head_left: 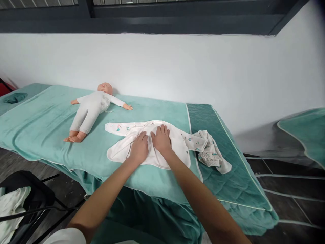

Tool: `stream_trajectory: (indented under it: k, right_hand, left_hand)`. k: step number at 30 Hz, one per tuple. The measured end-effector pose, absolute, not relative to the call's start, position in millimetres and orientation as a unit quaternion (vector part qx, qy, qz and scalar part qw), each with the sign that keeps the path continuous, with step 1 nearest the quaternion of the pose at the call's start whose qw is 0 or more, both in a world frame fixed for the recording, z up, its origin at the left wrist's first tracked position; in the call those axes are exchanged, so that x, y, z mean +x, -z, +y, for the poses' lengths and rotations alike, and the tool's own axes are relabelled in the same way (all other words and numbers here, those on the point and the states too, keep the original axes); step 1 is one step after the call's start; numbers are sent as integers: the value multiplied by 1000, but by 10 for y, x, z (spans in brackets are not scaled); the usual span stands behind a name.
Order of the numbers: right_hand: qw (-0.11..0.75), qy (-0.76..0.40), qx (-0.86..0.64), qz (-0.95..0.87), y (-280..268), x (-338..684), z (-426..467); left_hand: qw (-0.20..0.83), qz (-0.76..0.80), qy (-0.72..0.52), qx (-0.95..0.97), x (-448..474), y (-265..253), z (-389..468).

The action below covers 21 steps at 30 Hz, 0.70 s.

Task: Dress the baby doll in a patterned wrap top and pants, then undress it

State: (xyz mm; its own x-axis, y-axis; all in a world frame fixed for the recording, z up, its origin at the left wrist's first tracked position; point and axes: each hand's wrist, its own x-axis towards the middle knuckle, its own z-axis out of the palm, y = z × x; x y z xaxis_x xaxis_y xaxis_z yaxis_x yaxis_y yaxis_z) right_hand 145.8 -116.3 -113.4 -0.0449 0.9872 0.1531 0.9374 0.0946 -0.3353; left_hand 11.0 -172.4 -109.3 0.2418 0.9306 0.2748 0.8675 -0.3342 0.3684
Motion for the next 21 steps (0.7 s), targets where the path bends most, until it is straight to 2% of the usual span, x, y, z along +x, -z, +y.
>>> stream_trajectory:
  k: [4, 7, 13, 16, 21]
  right_hand:
    - [156, -61, -698, -696, 1160, 1452, -1097]
    - [156, -66, -698, -696, 1168, 1475, -1090]
    - [192, -15, -664, -722, 1142, 1537, -1151]
    - [212, 5, -651, -729, 1133, 1532, -1154]
    - [210, -25, -654, -727, 1122, 1510, -1083]
  left_hand:
    - [68, 571, -201, 793, 93, 1116, -1714]
    - [56, 628, -185, 754, 20, 1078, -1579]
    - [-1, 681, -173, 711, -76, 954, -1349]
    - [25, 684, -195, 702, -12, 997, -1306]
    - [75, 692, -204, 688, 81, 1032, -1178]
